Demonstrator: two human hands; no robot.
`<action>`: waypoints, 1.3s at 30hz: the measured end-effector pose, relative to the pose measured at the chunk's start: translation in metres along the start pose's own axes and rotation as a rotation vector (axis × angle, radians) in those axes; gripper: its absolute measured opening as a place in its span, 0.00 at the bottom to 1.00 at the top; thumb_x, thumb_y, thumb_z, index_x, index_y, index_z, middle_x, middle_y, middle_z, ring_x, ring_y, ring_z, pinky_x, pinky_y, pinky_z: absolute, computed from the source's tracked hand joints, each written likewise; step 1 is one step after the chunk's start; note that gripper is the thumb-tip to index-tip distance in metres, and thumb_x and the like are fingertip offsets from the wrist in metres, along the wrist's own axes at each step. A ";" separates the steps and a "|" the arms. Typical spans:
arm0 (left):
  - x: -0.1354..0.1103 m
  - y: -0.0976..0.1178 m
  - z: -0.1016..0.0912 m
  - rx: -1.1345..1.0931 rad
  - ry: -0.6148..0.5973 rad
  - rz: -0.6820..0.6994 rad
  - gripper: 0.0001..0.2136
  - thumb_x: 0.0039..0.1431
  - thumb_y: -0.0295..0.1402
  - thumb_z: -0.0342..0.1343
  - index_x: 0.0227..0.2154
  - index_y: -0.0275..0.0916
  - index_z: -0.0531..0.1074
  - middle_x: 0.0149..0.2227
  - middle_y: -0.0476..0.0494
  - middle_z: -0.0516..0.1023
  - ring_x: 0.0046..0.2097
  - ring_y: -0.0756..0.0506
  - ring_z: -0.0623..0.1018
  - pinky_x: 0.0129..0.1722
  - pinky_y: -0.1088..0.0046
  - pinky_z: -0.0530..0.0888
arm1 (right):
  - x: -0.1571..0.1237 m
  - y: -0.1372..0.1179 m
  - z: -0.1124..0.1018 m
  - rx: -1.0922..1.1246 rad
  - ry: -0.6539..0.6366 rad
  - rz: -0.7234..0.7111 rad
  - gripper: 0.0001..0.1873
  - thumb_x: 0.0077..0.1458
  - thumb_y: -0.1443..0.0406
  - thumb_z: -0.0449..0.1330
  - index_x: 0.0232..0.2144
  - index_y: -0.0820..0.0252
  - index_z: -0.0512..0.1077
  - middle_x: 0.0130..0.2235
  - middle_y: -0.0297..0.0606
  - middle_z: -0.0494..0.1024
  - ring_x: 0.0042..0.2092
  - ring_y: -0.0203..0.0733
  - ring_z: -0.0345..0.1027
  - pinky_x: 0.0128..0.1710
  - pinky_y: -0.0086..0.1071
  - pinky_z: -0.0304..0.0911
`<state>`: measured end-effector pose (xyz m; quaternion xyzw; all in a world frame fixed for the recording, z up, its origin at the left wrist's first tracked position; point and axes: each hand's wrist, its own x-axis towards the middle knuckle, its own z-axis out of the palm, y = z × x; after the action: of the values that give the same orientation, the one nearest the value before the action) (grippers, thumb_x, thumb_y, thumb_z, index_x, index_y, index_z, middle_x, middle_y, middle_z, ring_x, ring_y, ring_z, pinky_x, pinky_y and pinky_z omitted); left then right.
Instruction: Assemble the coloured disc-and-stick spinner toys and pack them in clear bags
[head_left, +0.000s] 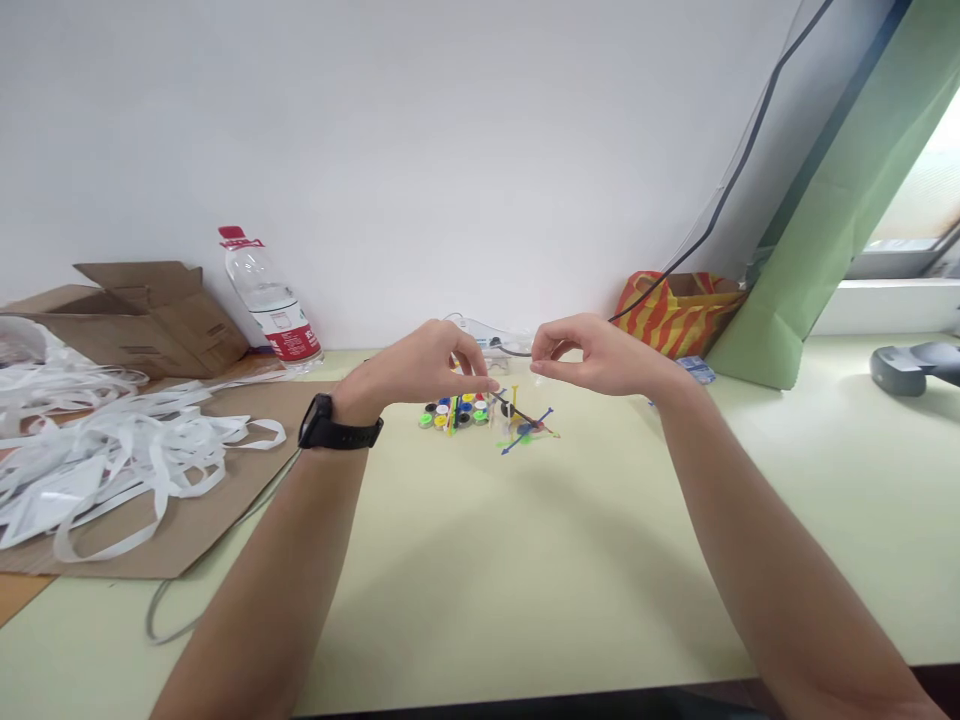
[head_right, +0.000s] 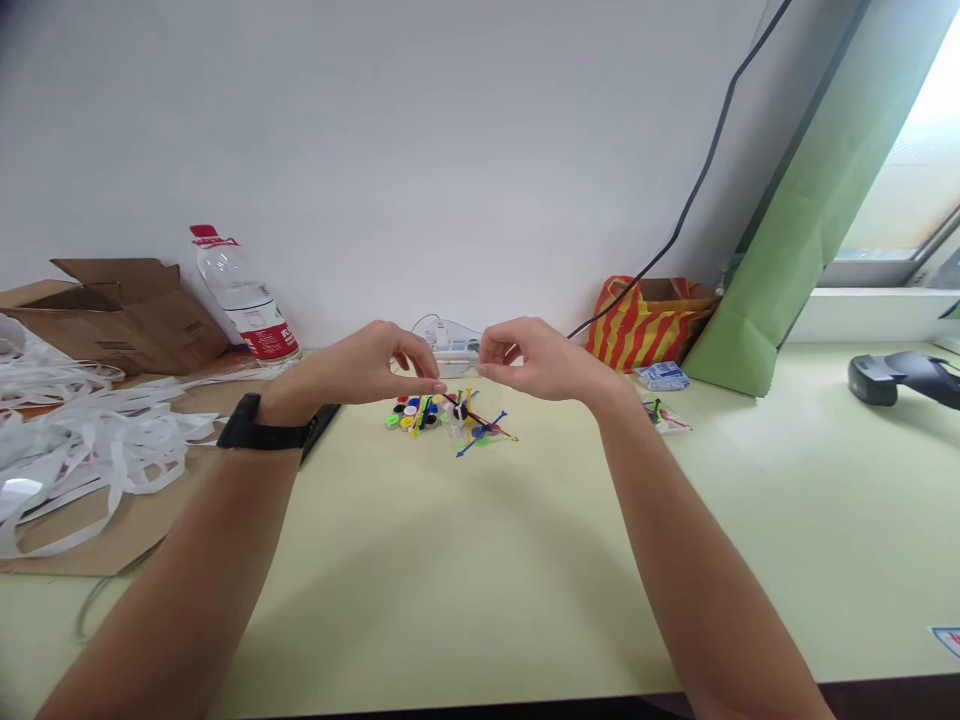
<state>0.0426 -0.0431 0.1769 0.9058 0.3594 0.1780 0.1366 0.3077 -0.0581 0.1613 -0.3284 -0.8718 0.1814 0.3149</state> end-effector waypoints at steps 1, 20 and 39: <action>0.000 0.000 0.000 -0.011 -0.005 -0.006 0.14 0.53 0.48 0.63 0.29 0.43 0.83 0.28 0.44 0.82 0.33 0.43 0.79 0.31 0.69 0.72 | -0.001 0.000 -0.001 0.009 -0.024 0.002 0.07 0.57 0.61 0.62 0.31 0.58 0.76 0.34 0.37 0.80 0.38 0.42 0.72 0.43 0.36 0.67; -0.015 0.002 0.112 -0.967 0.299 -0.179 0.29 0.62 0.45 0.61 0.64 0.45 0.63 0.47 0.40 0.77 0.50 0.41 0.80 0.52 0.61 0.75 | -0.049 0.040 0.026 0.516 0.135 0.217 0.21 0.53 0.57 0.69 0.48 0.53 0.74 0.40 0.35 0.72 0.40 0.40 0.69 0.43 0.37 0.69; -0.038 -0.010 0.162 -1.071 0.185 -0.320 0.13 0.58 0.44 0.65 0.40 0.41 0.82 0.37 0.41 0.84 0.41 0.42 0.80 0.43 0.64 0.75 | -0.090 0.044 0.094 0.815 0.145 0.516 0.19 0.48 0.50 0.71 0.31 0.59 0.77 0.30 0.34 0.73 0.32 0.38 0.66 0.34 0.34 0.65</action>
<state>0.0790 -0.0821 0.0192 0.6251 0.3622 0.3911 0.5702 0.3178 -0.0987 0.0310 -0.3955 -0.5959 0.5566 0.4227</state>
